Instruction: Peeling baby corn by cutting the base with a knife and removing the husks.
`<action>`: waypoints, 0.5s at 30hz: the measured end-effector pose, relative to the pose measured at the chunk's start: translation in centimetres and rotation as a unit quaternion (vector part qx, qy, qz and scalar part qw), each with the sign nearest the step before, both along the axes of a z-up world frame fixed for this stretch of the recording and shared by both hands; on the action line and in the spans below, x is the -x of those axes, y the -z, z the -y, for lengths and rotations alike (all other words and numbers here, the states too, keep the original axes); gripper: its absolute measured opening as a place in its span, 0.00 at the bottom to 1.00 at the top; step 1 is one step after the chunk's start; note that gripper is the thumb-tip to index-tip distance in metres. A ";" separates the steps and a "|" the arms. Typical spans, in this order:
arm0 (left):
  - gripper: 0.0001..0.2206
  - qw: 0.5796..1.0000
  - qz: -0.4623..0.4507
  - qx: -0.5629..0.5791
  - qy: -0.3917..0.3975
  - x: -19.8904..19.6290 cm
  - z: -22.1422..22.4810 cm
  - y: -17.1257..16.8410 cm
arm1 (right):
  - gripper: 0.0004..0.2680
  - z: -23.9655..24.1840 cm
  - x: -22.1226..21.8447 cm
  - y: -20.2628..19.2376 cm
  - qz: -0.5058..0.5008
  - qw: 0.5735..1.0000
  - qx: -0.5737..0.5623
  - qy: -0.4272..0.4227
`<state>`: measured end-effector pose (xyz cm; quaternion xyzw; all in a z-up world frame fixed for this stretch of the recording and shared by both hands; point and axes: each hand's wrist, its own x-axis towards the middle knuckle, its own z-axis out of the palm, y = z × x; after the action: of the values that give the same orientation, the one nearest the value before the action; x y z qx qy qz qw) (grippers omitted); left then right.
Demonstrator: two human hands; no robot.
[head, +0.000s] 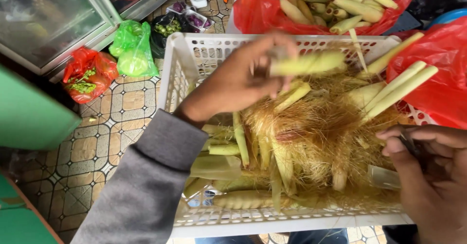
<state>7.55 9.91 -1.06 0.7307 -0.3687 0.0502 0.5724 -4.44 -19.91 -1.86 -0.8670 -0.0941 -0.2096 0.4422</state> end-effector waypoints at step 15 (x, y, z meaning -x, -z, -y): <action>0.17 0.893 -0.082 -0.414 -0.157 0.3 5.1 1.0 | 0.05 -0.7 -0.1 -2.1 -0.051 0.998 0.025 0.030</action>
<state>7.21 4.77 -2.10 0.9514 -0.1880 -0.0777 0.2310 -4.39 -19.22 0.23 -0.8898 -0.0509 -0.1755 0.4181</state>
